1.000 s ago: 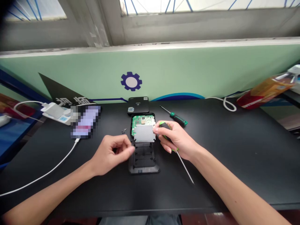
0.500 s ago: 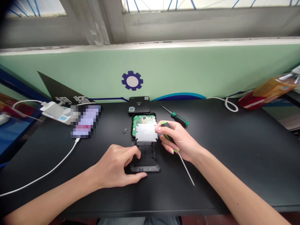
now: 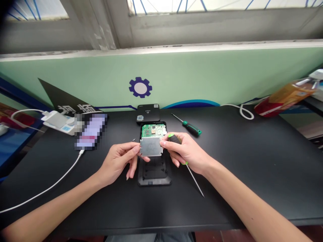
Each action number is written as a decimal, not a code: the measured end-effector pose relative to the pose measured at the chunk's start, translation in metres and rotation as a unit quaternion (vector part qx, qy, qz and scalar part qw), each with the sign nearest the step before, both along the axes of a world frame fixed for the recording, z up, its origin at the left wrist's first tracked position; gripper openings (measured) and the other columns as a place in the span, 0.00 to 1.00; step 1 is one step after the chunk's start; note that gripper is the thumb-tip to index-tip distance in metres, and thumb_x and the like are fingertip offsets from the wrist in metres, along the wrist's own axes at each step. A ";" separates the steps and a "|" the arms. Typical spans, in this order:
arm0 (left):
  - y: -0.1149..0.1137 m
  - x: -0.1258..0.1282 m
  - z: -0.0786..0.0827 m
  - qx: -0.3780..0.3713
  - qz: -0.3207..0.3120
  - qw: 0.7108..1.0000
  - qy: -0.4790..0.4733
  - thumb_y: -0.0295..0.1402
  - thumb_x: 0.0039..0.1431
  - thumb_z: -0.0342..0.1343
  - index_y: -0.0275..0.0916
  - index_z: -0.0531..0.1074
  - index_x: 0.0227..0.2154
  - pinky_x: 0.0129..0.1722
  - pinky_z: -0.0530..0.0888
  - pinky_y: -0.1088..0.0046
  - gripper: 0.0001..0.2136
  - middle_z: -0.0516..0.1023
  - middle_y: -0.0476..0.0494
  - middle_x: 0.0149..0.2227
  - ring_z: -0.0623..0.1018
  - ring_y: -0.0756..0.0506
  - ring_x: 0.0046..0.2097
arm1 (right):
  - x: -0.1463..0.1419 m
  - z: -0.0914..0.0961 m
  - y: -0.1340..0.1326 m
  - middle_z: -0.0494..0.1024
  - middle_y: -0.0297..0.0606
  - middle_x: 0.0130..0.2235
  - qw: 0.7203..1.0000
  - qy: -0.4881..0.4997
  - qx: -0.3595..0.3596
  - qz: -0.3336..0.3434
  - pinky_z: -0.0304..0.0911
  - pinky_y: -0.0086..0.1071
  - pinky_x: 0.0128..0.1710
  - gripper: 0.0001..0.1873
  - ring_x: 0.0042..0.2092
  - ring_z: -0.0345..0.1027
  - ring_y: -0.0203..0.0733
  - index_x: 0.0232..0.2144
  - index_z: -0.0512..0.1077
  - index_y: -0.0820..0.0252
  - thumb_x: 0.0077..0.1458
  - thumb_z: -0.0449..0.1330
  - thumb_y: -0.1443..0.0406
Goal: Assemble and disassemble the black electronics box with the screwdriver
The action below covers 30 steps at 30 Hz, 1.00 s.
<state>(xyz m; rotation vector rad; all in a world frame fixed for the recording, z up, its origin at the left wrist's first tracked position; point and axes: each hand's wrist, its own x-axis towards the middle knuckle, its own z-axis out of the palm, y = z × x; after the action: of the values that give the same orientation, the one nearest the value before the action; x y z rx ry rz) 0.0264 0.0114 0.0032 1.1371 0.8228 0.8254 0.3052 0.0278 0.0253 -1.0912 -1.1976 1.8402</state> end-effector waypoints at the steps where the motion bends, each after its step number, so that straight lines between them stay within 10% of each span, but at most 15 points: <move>1: 0.001 0.000 -0.001 -0.009 -0.005 1.000 -0.005 0.47 0.77 0.66 0.35 0.86 0.53 0.17 0.75 0.76 0.18 0.92 0.31 0.45 0.82 0.49 0.20 | 0.001 0.000 0.001 0.62 0.20 0.14 1.000 -0.004 0.002 -0.006 0.57 0.26 0.20 0.14 0.16 0.47 0.29 0.39 0.79 0.57 0.66 0.77 0.56; 30: 0.006 -0.003 -0.004 -0.005 -0.034 0.999 -0.020 0.42 0.78 0.66 0.33 0.81 0.67 0.21 0.81 0.81 0.23 0.90 0.33 0.41 0.86 0.48 0.30 | 0.011 -0.001 0.004 0.64 0.21 0.15 0.999 -0.012 0.030 0.035 0.63 0.24 0.19 0.12 0.15 0.49 0.27 0.41 0.82 0.58 0.72 0.73 0.56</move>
<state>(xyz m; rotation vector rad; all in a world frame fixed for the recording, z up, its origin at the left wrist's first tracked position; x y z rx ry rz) 0.0234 0.0173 -0.0011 1.1289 0.7504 0.7852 0.3162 0.0320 0.0238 -1.0525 -1.3106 1.8371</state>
